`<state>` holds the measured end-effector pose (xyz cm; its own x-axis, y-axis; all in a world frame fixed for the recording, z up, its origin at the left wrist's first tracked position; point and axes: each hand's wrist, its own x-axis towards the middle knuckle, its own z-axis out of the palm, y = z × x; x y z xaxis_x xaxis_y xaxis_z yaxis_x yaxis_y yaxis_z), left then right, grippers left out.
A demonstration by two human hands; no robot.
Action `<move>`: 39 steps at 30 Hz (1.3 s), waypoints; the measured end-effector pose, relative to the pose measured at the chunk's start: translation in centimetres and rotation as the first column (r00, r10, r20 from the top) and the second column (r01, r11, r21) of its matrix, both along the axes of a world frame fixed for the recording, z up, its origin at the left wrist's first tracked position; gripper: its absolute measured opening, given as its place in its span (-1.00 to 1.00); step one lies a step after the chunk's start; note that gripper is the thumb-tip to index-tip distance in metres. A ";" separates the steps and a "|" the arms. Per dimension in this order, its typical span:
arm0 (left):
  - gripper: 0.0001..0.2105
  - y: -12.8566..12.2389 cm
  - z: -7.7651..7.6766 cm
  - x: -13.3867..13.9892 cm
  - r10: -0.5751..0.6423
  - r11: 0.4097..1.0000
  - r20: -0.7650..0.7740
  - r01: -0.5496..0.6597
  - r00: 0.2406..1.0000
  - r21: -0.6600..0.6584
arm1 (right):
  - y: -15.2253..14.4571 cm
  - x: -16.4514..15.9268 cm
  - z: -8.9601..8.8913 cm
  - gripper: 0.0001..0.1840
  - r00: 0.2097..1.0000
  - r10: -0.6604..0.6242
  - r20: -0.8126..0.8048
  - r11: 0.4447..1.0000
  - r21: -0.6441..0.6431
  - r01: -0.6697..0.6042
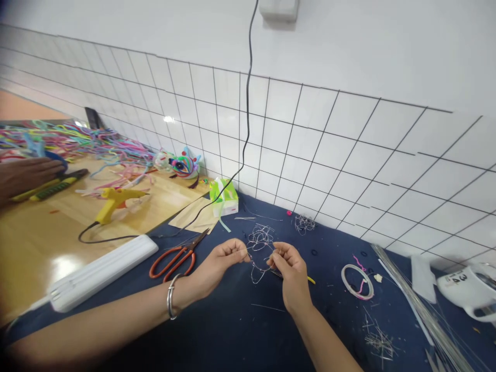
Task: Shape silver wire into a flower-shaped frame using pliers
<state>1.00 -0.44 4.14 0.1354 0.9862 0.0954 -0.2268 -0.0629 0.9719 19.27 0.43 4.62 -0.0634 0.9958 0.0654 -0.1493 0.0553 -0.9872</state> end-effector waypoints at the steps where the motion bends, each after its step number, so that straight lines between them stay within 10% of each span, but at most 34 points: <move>1: -0.87 0.2 -0.1 -0.3 0.001 1.000 -0.020 -0.001 1.000 0.013 | 0.1 -0.1 -0.3 -0.76 1.000 0.000 0.009 1.000 -0.017 0.000; 13: -0.83 1.5 -2.5 -1.7 0.069 0.996 -0.307 -0.048 0.949 0.075 | 0.5 -0.9 -2.7 -0.68 0.990 0.083 0.119 0.996 -0.026 -0.080; 21: -0.84 1.5 -3.2 -2.1 0.069 0.980 -0.477 0.029 0.876 0.195 | 0.0 -1.2 -3.4 -0.70 0.982 0.162 -0.101 0.961 -0.209 -0.180; 31: -0.87 1.7 -3.0 -2.9 0.228 0.869 -0.590 0.112 0.774 0.483 | -0.2 -1.3 -4.0 -0.68 0.973 0.231 0.020 0.949 -0.224 -0.221; 36: -0.88 1.7 -2.5 -2.8 0.238 0.911 -0.609 0.044 0.756 0.410 | 0.2 -0.7 -3.4 -0.72 0.824 0.002 0.567 0.994 0.088 -0.062; 39: -0.87 1.6 -2.3 -2.7 0.236 0.907 -0.625 0.062 0.744 0.417 | 0.1 -0.6 -2.5 -0.81 0.656 -0.293 0.695 0.917 0.398 -0.012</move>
